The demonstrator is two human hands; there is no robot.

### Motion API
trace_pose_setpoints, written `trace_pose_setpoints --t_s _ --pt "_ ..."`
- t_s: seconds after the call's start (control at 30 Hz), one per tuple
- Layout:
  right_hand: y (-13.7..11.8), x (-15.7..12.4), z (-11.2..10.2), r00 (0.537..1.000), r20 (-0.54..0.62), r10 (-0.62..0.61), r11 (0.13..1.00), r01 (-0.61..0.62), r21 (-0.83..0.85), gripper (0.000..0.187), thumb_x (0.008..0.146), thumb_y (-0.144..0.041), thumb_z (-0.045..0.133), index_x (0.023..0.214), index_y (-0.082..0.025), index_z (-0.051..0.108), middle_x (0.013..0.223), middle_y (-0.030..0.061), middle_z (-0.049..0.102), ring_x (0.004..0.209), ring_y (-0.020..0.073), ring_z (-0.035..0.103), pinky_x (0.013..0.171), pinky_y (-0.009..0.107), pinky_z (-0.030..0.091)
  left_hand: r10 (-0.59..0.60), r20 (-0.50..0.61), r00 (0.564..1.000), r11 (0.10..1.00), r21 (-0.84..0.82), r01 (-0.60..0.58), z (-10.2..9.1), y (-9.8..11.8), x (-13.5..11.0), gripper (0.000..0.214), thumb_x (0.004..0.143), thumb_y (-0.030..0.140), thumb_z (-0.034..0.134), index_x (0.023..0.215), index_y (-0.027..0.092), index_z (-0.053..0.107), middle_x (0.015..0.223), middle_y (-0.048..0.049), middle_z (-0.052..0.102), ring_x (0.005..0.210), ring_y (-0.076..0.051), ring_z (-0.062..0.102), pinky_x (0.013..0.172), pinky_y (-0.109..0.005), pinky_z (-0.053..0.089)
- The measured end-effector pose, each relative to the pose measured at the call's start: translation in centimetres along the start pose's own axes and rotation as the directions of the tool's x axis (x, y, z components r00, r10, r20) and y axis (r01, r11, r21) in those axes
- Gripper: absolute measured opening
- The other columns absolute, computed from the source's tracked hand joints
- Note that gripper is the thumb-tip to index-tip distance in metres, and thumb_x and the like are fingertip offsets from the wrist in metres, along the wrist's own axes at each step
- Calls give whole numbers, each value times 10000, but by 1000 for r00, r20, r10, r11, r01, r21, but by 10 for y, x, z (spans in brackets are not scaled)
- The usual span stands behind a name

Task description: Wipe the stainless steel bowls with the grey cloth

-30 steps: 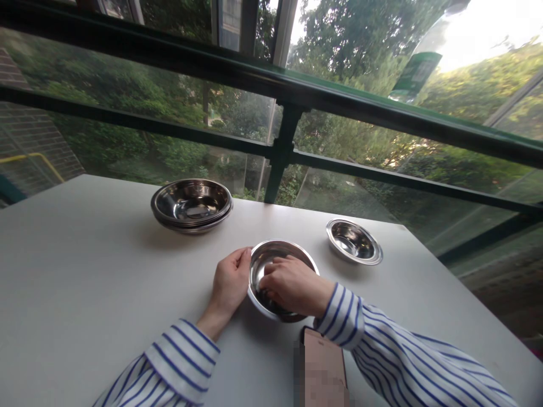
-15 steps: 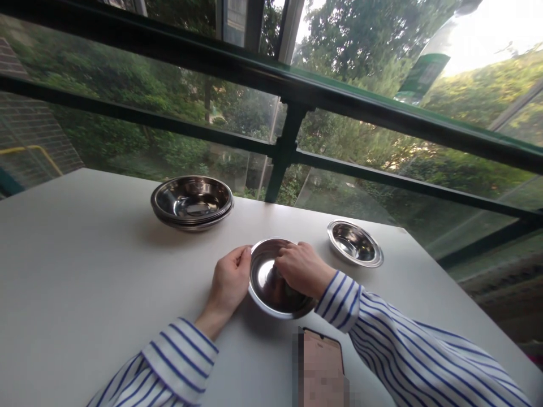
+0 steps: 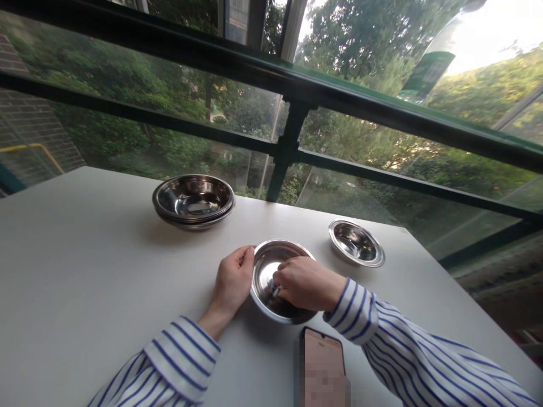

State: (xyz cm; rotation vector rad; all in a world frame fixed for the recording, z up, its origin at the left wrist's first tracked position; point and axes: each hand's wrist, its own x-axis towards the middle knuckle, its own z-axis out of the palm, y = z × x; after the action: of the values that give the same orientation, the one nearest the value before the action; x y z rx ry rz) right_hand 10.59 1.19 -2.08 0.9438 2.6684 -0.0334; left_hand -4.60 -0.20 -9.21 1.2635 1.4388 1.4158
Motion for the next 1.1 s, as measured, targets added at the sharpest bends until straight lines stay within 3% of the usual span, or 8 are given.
trace_pose_setpoints --t_s 0.3,0.5,0.63,0.93,1.1 --pt "-14 19 6 987 -159 16 997 -4 77 170 839 -190 489 935 -122 612 904 104 646 859 205 588 727 293 398 -7 15 1000 1000 -27 7 2 5 2 298 788 343 516 886 139 709 826 -62 727 795 -203 645 731 -278 474" --pt "-4 -2 1 988 -71 -135 984 142 104 127 784 -191 563 854 -190 669 857 45 657 808 173 584 675 259 383 -13 18 1000 1000 -17 14 0 3 -1 313 801 358 505 884 135 707 786 -50 721 722 -188 635 669 -267 471" --pt "1 -9 -1 990 0 -139 986 138 95 136 753 -172 576 821 -179 693 826 60 663 781 191 587 646 272 380 -12 19 1000 1000 -22 13 -1 1 0 317 799 364 510 895 134 706 822 -55 722 769 -192 638 700 -266 466" --pt "-10 12 3 984 -120 -131 979 148 142 191 808 -170 527 944 -154 660 927 79 635 912 194 544 768 278 389 -25 14 1000 1000 -13 25 -5 2 2 318 789 379 510 839 131 701 769 -59 717 745 -206 637 689 -285 470" --pt "-5 -4 2 984 -62 -170 969 178 174 166 784 -163 566 897 -197 684 870 36 651 843 162 566 742 248 392 -26 32 999 999 -23 26 -4 -1 3 329 794 385 507 876 130 697 816 -65 721 767 -203 639 699 -281 470"
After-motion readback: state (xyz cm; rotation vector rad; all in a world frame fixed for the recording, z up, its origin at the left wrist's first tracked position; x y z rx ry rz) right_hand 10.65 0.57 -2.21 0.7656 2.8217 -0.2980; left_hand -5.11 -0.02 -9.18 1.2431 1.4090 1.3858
